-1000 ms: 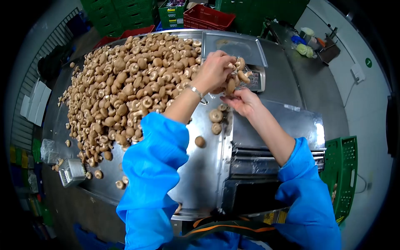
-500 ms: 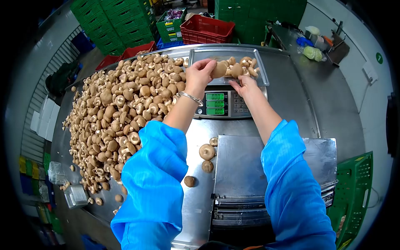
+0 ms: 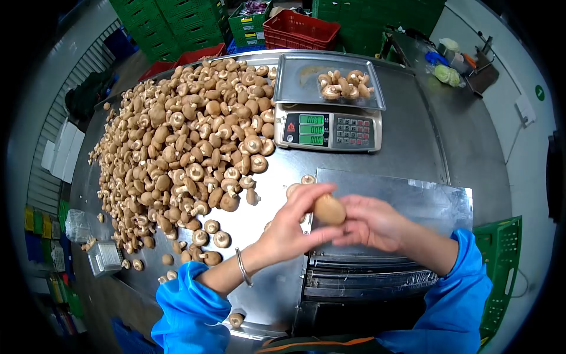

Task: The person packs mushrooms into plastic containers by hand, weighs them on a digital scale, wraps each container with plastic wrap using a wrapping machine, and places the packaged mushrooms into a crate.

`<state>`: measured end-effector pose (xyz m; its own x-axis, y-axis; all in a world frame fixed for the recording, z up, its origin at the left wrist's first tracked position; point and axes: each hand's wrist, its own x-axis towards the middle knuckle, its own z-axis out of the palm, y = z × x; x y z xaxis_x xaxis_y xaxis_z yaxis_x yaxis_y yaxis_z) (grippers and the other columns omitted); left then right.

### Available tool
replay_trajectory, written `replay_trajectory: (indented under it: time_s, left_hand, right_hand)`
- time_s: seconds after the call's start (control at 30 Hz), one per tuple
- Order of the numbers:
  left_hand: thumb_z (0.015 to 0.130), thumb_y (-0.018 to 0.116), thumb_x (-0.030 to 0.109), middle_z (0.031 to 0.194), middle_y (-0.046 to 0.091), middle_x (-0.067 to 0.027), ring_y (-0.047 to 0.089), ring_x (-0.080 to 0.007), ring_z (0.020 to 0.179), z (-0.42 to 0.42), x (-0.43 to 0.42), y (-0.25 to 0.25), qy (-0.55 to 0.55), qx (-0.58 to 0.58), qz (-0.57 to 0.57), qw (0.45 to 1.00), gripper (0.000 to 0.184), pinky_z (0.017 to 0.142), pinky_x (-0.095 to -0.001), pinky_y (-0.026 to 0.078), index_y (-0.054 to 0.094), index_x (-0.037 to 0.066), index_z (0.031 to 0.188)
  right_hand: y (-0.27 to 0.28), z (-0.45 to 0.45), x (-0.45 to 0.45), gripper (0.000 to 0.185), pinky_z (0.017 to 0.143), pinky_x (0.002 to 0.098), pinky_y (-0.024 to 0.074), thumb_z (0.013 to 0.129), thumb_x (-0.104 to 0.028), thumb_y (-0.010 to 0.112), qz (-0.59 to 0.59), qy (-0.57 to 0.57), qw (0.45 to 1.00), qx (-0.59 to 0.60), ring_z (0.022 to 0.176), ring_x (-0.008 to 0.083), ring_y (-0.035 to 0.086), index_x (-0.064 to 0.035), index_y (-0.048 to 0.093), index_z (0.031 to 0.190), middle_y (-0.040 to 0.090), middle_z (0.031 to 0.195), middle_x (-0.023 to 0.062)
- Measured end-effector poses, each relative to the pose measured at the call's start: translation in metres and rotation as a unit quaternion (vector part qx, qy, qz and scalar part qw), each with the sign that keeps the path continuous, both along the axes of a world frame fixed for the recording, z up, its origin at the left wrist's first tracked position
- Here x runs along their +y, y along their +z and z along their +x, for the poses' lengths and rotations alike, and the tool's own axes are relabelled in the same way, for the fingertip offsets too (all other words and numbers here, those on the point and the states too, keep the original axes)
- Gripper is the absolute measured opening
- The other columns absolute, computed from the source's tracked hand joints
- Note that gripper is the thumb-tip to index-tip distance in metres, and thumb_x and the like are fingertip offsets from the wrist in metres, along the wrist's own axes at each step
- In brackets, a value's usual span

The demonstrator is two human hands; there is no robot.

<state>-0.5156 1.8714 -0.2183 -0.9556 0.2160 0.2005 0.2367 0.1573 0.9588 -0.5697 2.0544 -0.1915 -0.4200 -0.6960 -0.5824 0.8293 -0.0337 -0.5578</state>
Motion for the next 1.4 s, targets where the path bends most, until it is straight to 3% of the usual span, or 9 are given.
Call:
replay_trajectory:
  time_s: [0.17,0.27,0.37,0.67,0.97,1.13,1.2,1.3,1.4]
  left_hand:
    - [0.068,0.074,0.012,0.108,0.052,-0.008,0.056,-0.0173,0.095,0.014,-0.043,-0.009,0.1,-0.155,0.031,0.982,0.054,0.078,-0.028,0.049,0.048,0.008,0.115]
    - [0.069,0.07,0.009,0.103,0.054,-0.0086,0.057,-0.0167,0.089,0.004,-0.099,-0.046,0.24,-0.147,-0.06,0.958,0.043,0.07,-0.0247,0.051,0.05,0.006,0.107]
    - [0.068,0.066,0.008,0.1,0.051,-0.0099,0.057,-0.0175,0.086,-0.012,-0.106,-0.056,0.278,-0.127,-0.149,0.94,0.043,0.074,-0.0272,0.051,0.051,0.004,0.107]
    - [0.074,0.069,0.024,0.105,0.055,-0.0174,0.056,-0.0246,0.096,-0.229,-0.041,-0.047,0.243,0.169,-0.054,0.954,0.051,0.077,-0.0318,0.049,0.045,-0.001,0.111]
    - [0.084,0.05,0.035,0.114,0.052,-0.0157,0.04,-0.0296,0.115,-0.312,-0.012,-0.105,0.368,0.247,-0.24,0.864,0.038,0.092,-0.0449,0.033,0.053,0.01,0.112]
    - [0.082,0.053,0.025,0.093,0.061,-0.0158,0.059,-0.0286,0.087,-0.184,-0.071,-0.127,0.043,-0.08,-0.296,0.951,0.033,0.076,-0.0395,0.048,0.056,0.006,0.108]
    - [0.075,0.063,0.037,0.12,0.047,-0.0195,0.049,-0.0312,0.108,-0.13,-0.07,-0.181,-0.168,-0.172,-0.26,0.935,0.067,0.093,-0.0368,0.04,0.036,0.014,0.131]
    - [0.068,0.07,0.022,0.118,0.042,-0.0171,0.045,-0.0362,0.105,-0.075,-0.062,-0.189,-0.146,0.02,-0.338,0.93,0.071,0.088,-0.04,0.042,0.037,0.018,0.13]
    - [0.068,0.072,0.02,0.107,0.045,-0.0166,0.051,-0.0324,0.095,-0.045,-0.074,-0.172,-0.086,-0.133,-0.378,0.912,0.06,0.082,-0.0376,0.046,0.046,0.015,0.122]
  right_hand:
    - [0.019,-0.037,0.02,0.029,0.064,0.033,0.0568,0.085,-0.008,0.052,0.112,0.106,0.967,0.203,0.083,0.0228,0.062,0.0026,0.048,0.111,0.057,0.099,0.0147]
    - [0.0,-0.136,0.057,0.021,0.06,0.0264,0.0555,0.081,-0.003,0.053,0.266,-0.178,0.87,0.376,0.072,0.0147,0.059,-0.0014,0.055,0.102,0.059,0.089,0.0088]
    - [-0.057,-0.245,0.115,0.017,0.059,0.0277,0.0544,0.081,-0.012,0.053,0.197,-0.39,0.896,0.082,0.072,0.0132,0.057,-0.0039,0.055,0.097,0.056,0.081,0.0051]
    - [-0.106,-0.28,0.043,0.04,0.057,0.0264,0.0497,0.079,-0.013,0.053,0.366,-0.306,0.807,0.348,0.078,0.0163,0.051,-0.0022,0.045,0.116,0.051,0.095,0.0085]
    - [-0.086,-0.251,0.067,0.037,0.059,0.0254,0.0494,0.077,-0.011,0.054,0.367,-0.272,0.806,0.376,0.079,0.0129,0.051,-0.0042,0.05,0.113,0.053,0.094,0.0061]
    - [-0.089,-0.25,0.097,0.034,0.061,0.026,0.0491,0.077,-0.007,0.053,0.281,-0.344,0.863,0.242,0.073,0.0124,0.051,-0.0059,0.052,0.111,0.051,0.088,0.0035]
    - [-0.09,-0.247,0.093,0.032,0.06,0.0253,0.0488,0.077,-0.006,0.053,0.273,-0.337,0.873,0.223,0.072,0.0117,0.051,-0.0053,0.053,0.109,0.051,0.087,0.0032]
    - [-0.091,-0.243,0.078,0.033,0.064,0.0258,0.0489,0.079,-0.008,0.054,0.289,-0.277,0.884,0.242,0.072,0.0118,0.053,-0.0044,0.051,0.112,0.054,0.089,0.0035]
    - [-0.081,-0.242,0.067,0.03,0.06,0.0247,0.0493,0.08,-0.008,0.054,0.334,-0.284,0.851,0.287,0.075,0.0119,0.053,-0.0052,0.052,0.11,0.053,0.089,0.0032]
